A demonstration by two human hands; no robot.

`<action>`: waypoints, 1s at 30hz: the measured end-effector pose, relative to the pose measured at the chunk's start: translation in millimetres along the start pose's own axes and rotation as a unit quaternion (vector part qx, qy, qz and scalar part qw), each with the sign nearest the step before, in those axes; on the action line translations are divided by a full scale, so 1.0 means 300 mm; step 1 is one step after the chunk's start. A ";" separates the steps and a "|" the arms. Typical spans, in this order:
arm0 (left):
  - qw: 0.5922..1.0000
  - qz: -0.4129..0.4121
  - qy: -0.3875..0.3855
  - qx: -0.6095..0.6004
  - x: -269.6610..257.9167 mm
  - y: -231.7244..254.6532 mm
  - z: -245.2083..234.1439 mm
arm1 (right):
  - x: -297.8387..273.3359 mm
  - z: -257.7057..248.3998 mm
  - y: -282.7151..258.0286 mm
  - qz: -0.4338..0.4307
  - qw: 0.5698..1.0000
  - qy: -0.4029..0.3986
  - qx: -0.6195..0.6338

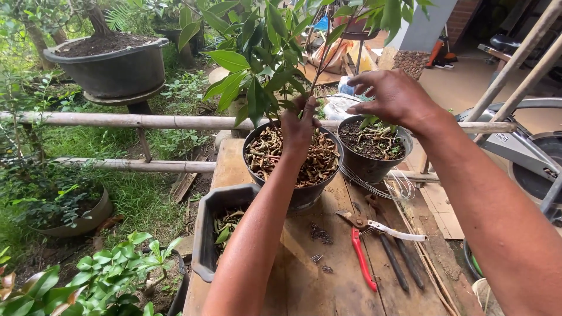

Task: Securing and shaping plant branches using wire and cutting tools on a workbench.

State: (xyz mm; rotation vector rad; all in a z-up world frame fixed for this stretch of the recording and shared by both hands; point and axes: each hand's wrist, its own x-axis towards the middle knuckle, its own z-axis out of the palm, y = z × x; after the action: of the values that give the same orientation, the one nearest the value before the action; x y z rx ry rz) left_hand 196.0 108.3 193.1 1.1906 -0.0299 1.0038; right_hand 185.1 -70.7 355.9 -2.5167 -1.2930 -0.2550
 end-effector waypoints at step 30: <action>0.952 -0.188 0.210 -0.117 -0.640 0.453 -0.073 | -0.464 0.386 0.057 0.027 0.822 0.464 0.329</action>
State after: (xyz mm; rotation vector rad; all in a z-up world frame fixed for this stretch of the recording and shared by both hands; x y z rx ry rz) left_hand -16.9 6.2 189.2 0.7126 0.3931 0.8669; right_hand 120.8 -146.4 203.6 -1.4730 -0.7031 -0.7513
